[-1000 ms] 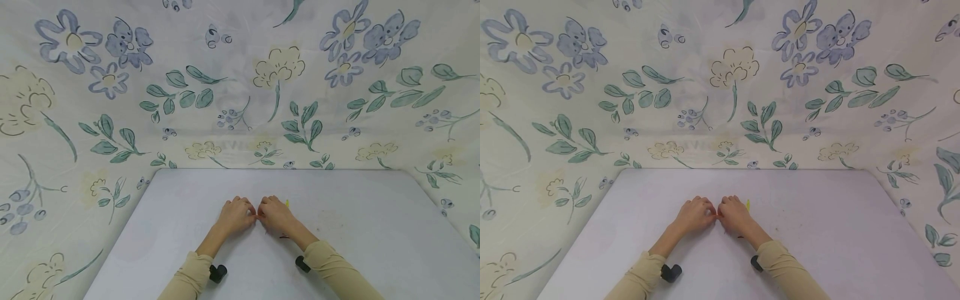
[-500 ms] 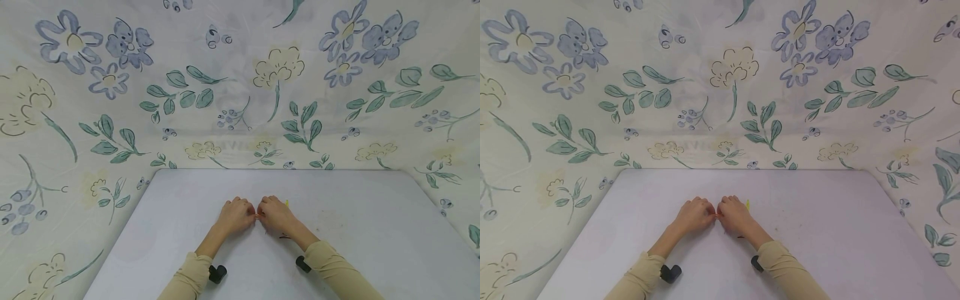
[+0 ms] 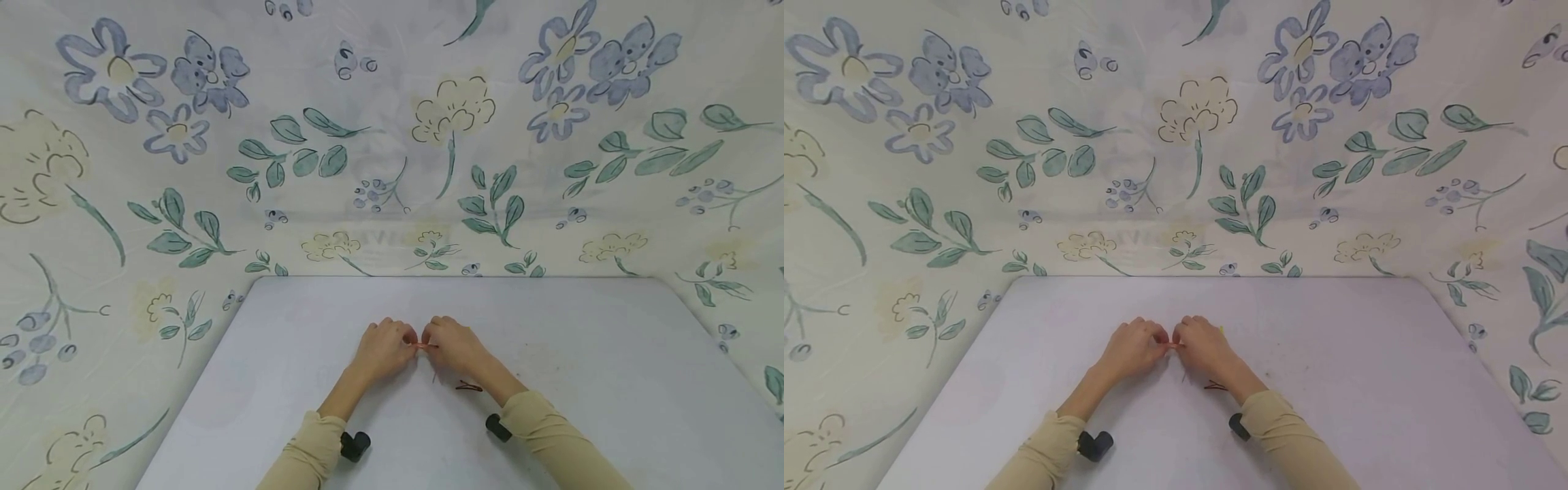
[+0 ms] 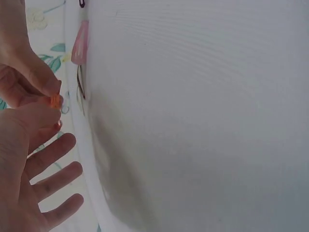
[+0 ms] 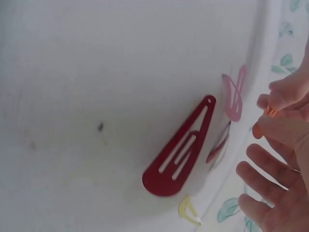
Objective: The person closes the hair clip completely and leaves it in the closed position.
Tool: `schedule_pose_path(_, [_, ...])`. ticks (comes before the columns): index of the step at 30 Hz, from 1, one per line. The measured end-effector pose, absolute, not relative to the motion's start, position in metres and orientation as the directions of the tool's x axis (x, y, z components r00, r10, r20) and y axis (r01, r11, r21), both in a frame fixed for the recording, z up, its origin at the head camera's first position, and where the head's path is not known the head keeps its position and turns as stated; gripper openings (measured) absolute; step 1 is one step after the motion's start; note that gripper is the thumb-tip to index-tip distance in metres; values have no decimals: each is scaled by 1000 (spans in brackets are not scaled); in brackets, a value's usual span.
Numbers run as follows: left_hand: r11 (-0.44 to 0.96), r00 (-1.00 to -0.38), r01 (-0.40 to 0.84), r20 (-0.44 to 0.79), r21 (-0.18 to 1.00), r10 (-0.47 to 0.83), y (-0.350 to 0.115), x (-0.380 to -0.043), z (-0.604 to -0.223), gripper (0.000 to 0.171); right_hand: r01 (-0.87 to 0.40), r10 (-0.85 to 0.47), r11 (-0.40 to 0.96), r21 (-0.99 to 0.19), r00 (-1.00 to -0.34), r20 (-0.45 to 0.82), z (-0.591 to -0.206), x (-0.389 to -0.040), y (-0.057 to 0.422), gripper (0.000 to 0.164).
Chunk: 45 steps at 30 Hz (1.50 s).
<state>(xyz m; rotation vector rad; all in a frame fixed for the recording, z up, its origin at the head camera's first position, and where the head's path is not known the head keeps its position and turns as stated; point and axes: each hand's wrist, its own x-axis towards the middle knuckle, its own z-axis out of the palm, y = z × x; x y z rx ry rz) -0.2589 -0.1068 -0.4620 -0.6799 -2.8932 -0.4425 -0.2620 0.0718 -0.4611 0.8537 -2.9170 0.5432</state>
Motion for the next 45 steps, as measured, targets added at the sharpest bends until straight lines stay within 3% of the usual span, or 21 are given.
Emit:
schedule_pose_path(25, [845, -862, 485, 288, 225, 418, -86, -267, -442, 11, -398, -380, 856, -329, -917, 118, -443, -269, 104, 21])
schedule_pose_path(35, [864, -877, 446, 311, 236, 367, -75, -266, -436, 13, -406, -368, 857, -318, -913, 174, -436, -266, 110, 21])
schedule_pose_path(45, [839, -874, 450, 344, 306, 343, -71, -269, -436, 12, -431, -338, 849, -305, -888, 313, -445, -261, 112, 23])
